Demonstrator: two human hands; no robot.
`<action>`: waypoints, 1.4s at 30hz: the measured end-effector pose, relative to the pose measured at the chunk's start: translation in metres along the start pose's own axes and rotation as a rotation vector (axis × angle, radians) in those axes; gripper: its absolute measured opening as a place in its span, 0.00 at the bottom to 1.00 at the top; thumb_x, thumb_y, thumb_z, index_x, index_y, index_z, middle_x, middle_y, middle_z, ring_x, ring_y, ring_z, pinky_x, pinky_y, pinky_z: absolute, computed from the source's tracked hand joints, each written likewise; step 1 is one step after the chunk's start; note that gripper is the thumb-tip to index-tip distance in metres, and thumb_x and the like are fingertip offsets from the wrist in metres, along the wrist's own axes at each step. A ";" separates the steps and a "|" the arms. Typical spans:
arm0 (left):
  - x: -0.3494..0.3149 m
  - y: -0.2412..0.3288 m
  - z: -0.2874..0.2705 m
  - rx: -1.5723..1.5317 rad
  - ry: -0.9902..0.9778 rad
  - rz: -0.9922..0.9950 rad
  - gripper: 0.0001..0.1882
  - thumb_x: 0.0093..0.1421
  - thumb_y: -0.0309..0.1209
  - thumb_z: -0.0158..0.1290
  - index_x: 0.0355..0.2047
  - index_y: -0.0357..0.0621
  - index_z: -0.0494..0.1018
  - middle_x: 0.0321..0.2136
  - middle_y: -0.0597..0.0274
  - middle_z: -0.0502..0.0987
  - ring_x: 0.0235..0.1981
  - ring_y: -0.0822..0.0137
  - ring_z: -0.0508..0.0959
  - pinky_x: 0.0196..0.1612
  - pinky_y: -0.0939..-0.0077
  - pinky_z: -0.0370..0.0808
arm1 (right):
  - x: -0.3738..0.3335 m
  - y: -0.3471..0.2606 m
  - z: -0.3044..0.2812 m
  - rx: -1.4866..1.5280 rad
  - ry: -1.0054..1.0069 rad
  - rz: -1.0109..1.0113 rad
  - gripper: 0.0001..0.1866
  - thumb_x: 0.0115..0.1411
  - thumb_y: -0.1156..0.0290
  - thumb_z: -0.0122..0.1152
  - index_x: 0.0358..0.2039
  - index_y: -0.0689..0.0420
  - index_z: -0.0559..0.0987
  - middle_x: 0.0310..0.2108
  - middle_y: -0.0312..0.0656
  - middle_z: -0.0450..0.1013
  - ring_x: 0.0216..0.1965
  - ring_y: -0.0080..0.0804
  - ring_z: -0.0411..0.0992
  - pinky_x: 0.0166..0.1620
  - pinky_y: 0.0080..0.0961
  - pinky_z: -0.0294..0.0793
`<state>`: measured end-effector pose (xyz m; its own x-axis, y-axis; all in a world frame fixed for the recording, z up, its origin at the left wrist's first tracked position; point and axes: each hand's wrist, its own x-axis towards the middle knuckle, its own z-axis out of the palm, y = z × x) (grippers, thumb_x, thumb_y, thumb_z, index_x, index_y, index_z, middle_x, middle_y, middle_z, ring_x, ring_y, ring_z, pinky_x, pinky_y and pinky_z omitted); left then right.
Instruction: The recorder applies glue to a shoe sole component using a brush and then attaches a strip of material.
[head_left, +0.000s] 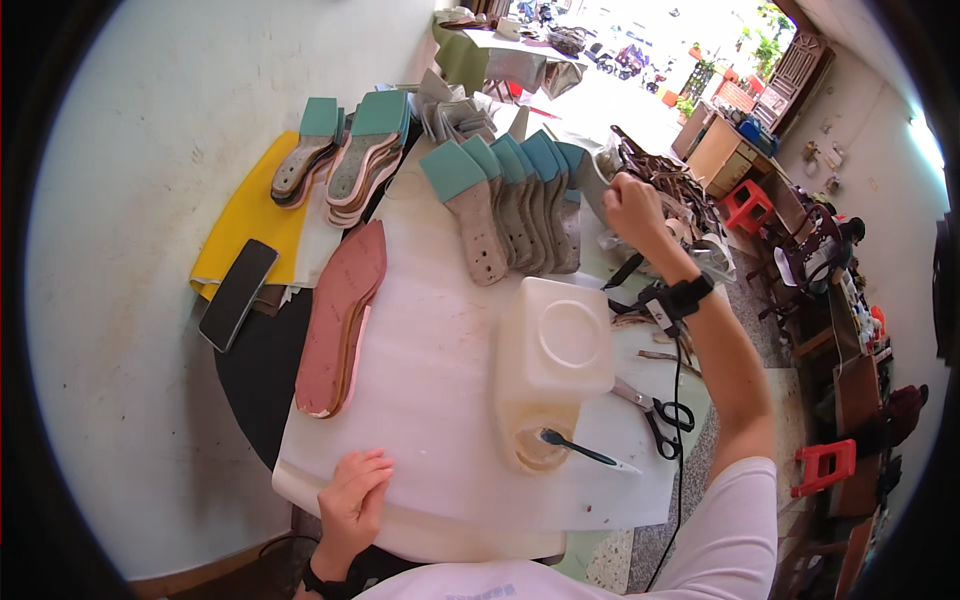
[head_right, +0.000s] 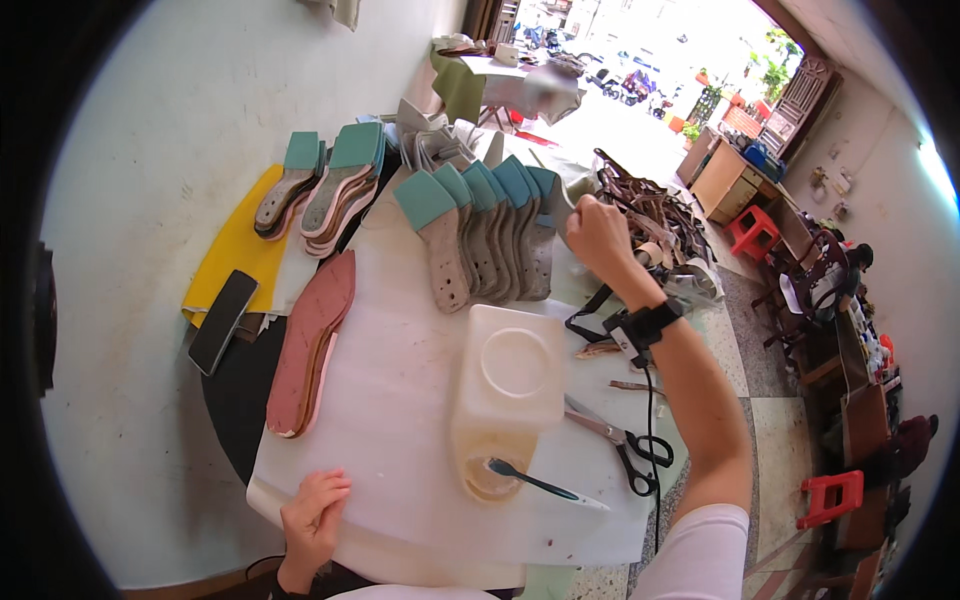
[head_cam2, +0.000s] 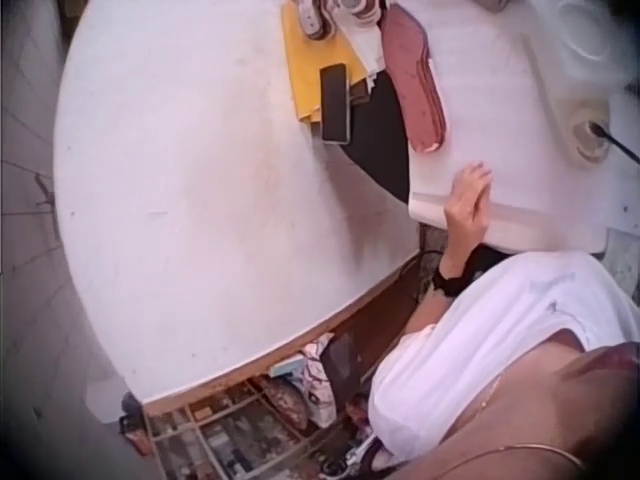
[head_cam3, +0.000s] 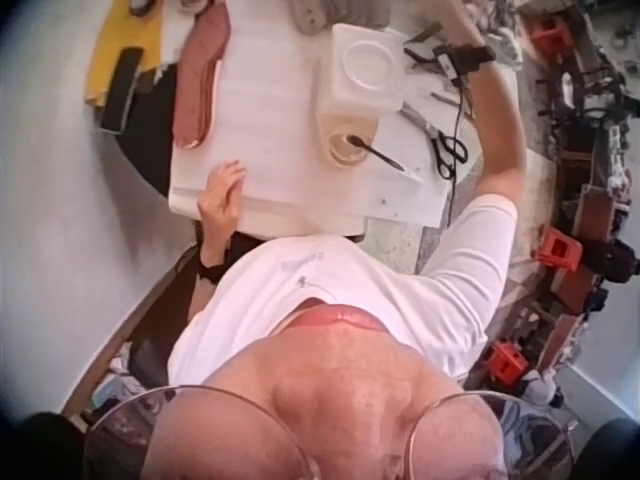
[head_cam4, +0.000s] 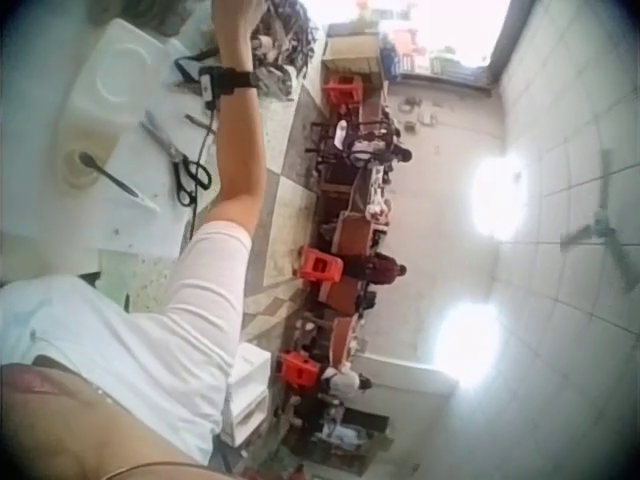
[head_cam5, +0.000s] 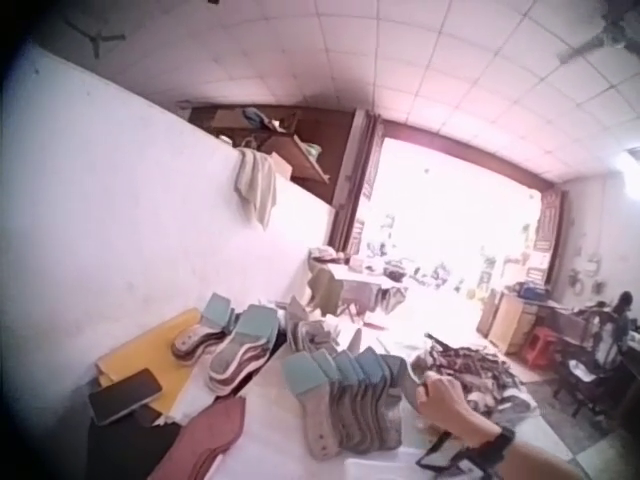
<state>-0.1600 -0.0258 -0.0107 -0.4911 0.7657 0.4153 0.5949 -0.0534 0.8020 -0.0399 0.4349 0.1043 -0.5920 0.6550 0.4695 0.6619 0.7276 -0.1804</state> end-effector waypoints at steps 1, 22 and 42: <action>-0.003 -0.001 -0.001 -0.009 0.012 -0.020 0.06 0.49 0.15 0.51 0.29 0.34 0.74 0.32 0.52 0.78 0.39 0.53 0.77 0.48 0.61 0.68 | -0.002 -0.006 -0.013 0.000 0.048 -0.029 0.11 0.54 0.69 0.48 0.26 0.64 0.74 0.26 0.57 0.73 0.30 0.53 0.73 0.37 0.43 0.71; -0.009 0.059 0.000 -0.541 -0.164 -0.286 0.34 0.61 0.56 0.42 0.55 0.38 0.62 0.43 0.50 0.75 0.45 0.61 0.75 0.45 0.71 0.71 | -0.250 -0.067 -0.224 0.752 -0.328 0.091 0.09 0.59 0.73 0.52 0.35 0.66 0.73 0.22 0.32 0.70 0.14 0.12 0.62 0.17 0.13 0.58; -0.038 0.060 0.012 -1.281 -0.839 -0.806 0.27 0.60 0.41 0.49 0.51 0.31 0.62 0.46 0.43 0.69 0.40 0.60 0.74 0.36 0.69 0.76 | -0.324 -0.071 -0.116 0.978 -0.259 0.103 0.19 0.58 0.67 0.56 0.47 0.62 0.68 0.30 0.47 0.70 0.28 0.37 0.69 0.35 0.24 0.68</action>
<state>-0.0975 -0.0504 0.0164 0.2990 0.9299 -0.2143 -0.6609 0.3638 0.6563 0.1585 0.1479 0.0657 -0.7118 0.6633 0.2310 0.1176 0.4368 -0.8918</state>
